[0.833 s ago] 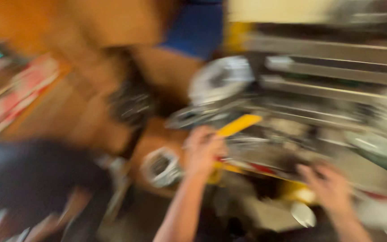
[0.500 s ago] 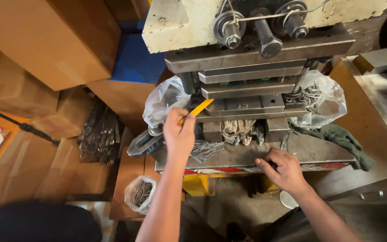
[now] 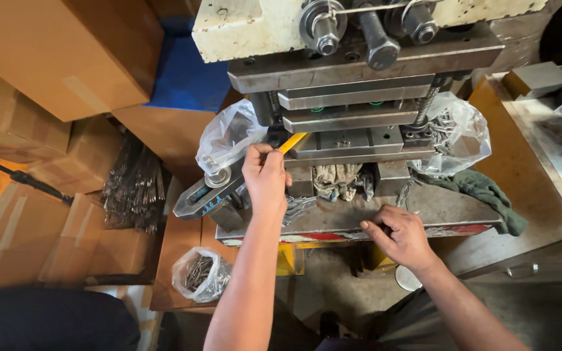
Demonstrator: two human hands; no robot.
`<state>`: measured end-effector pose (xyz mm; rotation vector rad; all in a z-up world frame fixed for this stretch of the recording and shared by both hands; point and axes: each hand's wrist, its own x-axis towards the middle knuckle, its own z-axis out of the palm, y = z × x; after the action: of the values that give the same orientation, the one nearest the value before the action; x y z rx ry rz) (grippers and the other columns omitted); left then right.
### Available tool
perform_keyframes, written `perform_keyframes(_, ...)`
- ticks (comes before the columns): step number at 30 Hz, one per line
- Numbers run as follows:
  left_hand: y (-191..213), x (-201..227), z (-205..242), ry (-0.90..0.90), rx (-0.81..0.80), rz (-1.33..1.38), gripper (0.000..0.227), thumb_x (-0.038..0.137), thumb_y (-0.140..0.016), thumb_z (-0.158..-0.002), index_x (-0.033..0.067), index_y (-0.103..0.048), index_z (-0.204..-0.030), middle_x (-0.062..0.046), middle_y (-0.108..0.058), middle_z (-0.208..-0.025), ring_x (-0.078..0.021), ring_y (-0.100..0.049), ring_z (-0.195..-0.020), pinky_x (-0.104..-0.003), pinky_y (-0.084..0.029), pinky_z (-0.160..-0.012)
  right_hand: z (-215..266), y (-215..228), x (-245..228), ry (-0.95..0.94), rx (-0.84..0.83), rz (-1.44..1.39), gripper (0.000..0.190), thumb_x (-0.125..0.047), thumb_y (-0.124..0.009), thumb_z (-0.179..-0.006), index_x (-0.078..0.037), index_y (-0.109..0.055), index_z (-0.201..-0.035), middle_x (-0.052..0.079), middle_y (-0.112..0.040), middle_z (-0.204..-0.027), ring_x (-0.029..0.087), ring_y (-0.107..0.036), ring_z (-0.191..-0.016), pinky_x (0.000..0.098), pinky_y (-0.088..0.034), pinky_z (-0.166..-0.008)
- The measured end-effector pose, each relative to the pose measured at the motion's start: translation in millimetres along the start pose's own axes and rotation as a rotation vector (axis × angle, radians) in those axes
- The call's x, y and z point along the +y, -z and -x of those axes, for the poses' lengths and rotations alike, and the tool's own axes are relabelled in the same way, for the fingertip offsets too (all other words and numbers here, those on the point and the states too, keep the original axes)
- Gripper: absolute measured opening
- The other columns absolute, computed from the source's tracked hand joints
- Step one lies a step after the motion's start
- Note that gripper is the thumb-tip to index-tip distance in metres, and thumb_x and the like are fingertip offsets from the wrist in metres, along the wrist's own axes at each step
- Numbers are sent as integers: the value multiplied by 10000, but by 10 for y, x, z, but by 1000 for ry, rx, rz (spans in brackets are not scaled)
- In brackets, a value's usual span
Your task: The person operates a manual press machine, repeatedly placing small metal pieces into the press and using a yellow tool to assist. They then remove the processed pieces and place them into a plastic bag.
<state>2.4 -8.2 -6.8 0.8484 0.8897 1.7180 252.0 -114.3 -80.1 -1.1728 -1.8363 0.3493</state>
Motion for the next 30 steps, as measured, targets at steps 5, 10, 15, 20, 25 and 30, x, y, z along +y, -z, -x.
perform_keyframes(5, -5, -83, 96, 111, 65, 220, 130, -5, -580, -890, 92, -529, -961, -21, -481, -626, -104, -418, -453, -303, -392, -418, -5, -5, -27, 32, 18, 25, 231, -204, -772, -844, -53, -647, -721, 66, -634, -690, 242, -640, -622, 348, -497, -559)
perform_keyframes(10, 42, -107, 206, 68, 78, 304, 131, 4, -588, -898, 88, -520, -972, -18, -482, -624, -98, -425, -468, -300, -396, -436, 7, -14, -27, 30, 16, 32, 230, -201, -777, -838, -47, -648, -725, 69, -637, -692, 242, -643, -618, 351, -494, -547)
perform_keyframes(15, -21, -104, 225, -61, 10, 64, 96, 7, -607, -929, 60, -528, -944, -3, -501, -651, -70, -421, -454, -272, -383, -402, 25, -28, -23, 26, 18, 36, 221, -202, -778, -844, -59, -664, -719, 59, -644, -697, 229, -649, -618, 346, -495, -546)
perform_keyframes(20, -105, -33, 159, -93, -31, -146, 111, 1, -621, -935, 38, -525, -893, -5, -485, -640, -63, -399, -422, -255, -308, -359, 12, -13, -50, -7, 14, 53, 218, -206, -790, -835, -55, -676, -726, 63, -624, -680, 218, -620, -570, 344, -479, -522)
perform_keyframes(25, -72, 48, -1, 24, -53, -115, 84, -19, -582, -897, 54, -541, -897, 0, -517, -653, -78, -412, -427, -270, -337, -362, -1, -4, -51, 41, 25, 26, 213, -207, -783, -848, -62, -673, -737, 53, -622, -688, 207, -617, -571, 333, -472, -515)
perform_keyframes(30, -59, -59, -8, 84, -17, 60, 124, -33, -590, -891, 74, -526, -896, -8, -468, -615, -91, -400, -454, -292, -363, -382, 28, -15, -60, 28, 24, 40, 215, -204, -785, -843, -63, -670, -729, 56, -622, -690, 212, -615, -568, 338, -469, -516)
